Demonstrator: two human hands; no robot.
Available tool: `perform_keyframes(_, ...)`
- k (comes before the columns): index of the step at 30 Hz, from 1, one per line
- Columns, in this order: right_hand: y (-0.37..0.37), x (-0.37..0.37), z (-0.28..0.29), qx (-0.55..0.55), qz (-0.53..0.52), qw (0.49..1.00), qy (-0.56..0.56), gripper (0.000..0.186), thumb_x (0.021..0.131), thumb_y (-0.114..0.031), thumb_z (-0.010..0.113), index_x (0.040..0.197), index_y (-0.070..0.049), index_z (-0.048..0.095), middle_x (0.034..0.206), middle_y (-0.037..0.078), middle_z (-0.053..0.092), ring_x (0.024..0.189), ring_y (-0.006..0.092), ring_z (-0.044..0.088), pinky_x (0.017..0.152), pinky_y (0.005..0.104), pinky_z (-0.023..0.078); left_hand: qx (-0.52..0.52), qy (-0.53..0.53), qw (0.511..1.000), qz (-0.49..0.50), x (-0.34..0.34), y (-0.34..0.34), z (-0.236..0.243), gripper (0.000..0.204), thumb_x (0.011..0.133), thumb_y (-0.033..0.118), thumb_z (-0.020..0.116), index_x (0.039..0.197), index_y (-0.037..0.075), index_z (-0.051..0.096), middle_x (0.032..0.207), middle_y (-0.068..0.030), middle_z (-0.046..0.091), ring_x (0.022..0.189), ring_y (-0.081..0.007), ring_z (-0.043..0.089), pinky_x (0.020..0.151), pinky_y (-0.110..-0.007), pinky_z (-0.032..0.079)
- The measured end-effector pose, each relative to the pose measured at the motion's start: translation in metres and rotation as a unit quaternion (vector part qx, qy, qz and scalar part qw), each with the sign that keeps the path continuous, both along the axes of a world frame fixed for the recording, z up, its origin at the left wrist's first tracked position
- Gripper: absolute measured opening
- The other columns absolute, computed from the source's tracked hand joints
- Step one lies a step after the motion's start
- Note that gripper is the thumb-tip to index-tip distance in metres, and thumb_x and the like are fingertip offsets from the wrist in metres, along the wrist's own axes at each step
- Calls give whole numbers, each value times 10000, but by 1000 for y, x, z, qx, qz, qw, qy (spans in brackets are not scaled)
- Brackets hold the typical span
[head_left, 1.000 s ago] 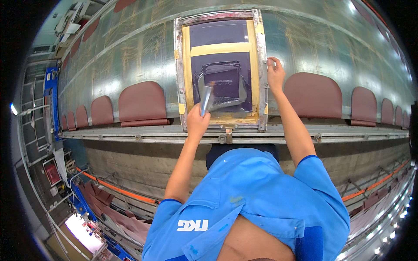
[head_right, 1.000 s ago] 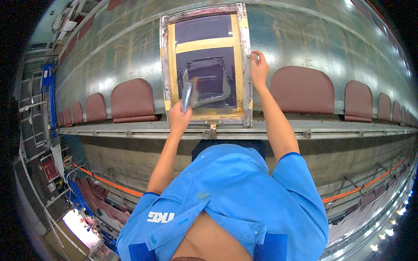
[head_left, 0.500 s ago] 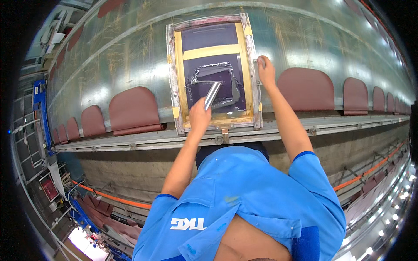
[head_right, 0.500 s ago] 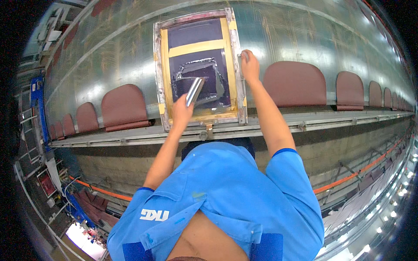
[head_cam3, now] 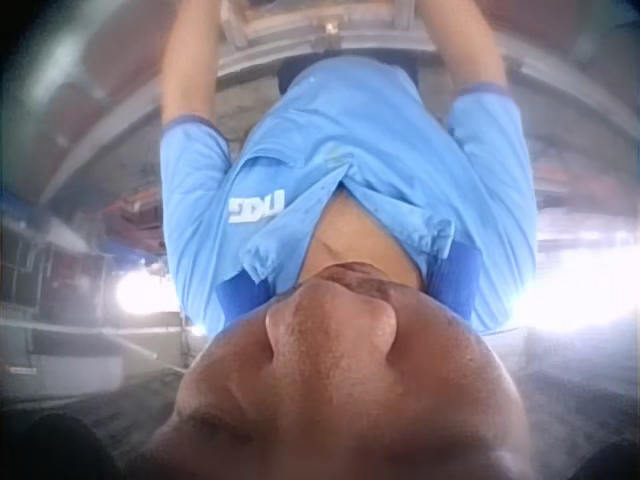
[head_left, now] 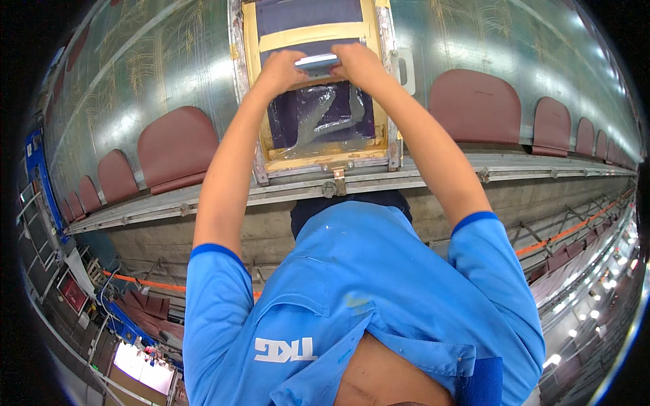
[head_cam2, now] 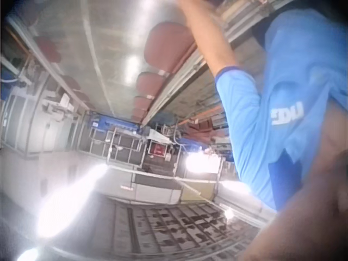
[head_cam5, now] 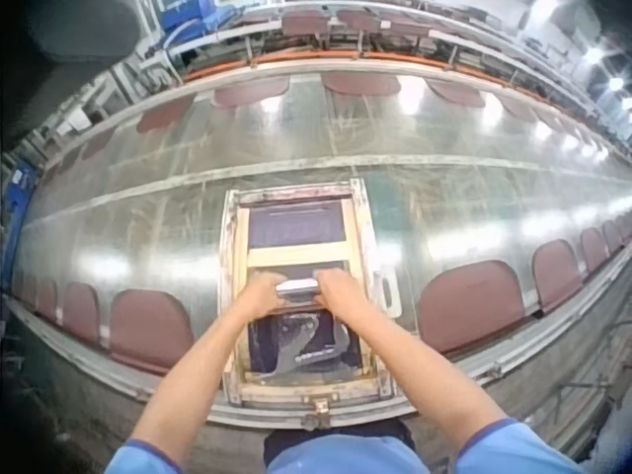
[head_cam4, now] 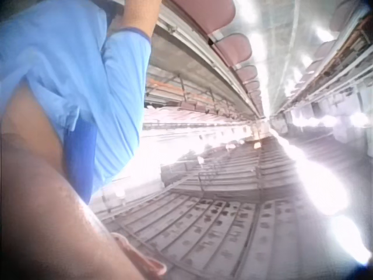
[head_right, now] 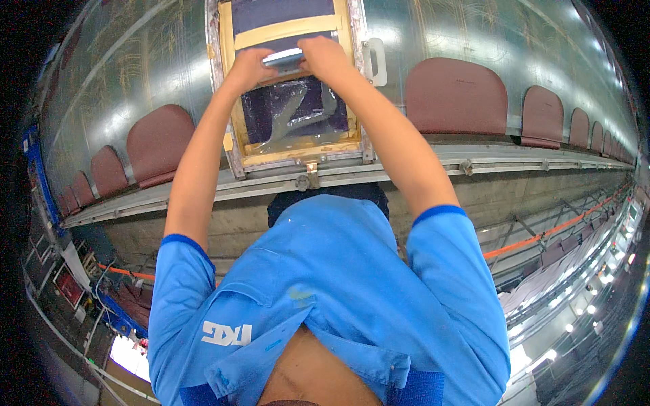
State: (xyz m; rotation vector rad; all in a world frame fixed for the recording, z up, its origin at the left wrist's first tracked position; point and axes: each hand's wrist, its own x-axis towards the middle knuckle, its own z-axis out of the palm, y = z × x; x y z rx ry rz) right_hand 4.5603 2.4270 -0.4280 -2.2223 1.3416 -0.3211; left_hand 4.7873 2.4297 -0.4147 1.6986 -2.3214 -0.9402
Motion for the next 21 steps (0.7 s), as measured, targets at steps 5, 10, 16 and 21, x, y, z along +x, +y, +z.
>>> perform_keyframes(5, 57, -6, -2, 17, -10, 1000, -24, 275, 750, -186, 821, 942, -58, 672, 860, 176, 715, 895, 382, 701, 784, 497, 563, 15, 36, 999, 18, -6, 52, 5, 383, 725, 147, 814, 1098, 91, 742, 949, -200, 729, 898, -378, 702, 818, -440, 554)
perform_keyframes(10, -9, 0, 1, -103, -20, 994, -32, 244, 776, -187, 794, 939, -52, 672, 841, 184, 713, 864, 378, 705, 754, 502, 566, -58, 19, 997, 36, -3, -5, 9, 401, 753, 134, 815, 1140, 77, 729, 992, -187, 732, 902, -332, 713, 800, -399, 548)
perform_keyframes(16, 76, -8, -3, -52, -26, 997, -40, 267, 792, -137, 771, 1001, -79, 615, 949, 140, 659, 979, 361, 618, 827, 477, 521, -90, 12, 996, 27, -10, 76, -4, 336, 746, 102, 802, 1072, 60, 729, 988, -165, 722, 912, -379, 681, 817, -433, 545)
perform_keyframes(21, 78, -8, -5, -25, -27, 998, -51, 280, 776, -114, 775, 999, -68, 611, 942, 150, 661, 979, 364, 633, 827, 477, 525, -58, 32, 997, 30, -9, 74, 6, 347, 739, 93, 811, 1077, 76, 733, 993, -149, 719, 949, -364, 681, 826, -423, 541)
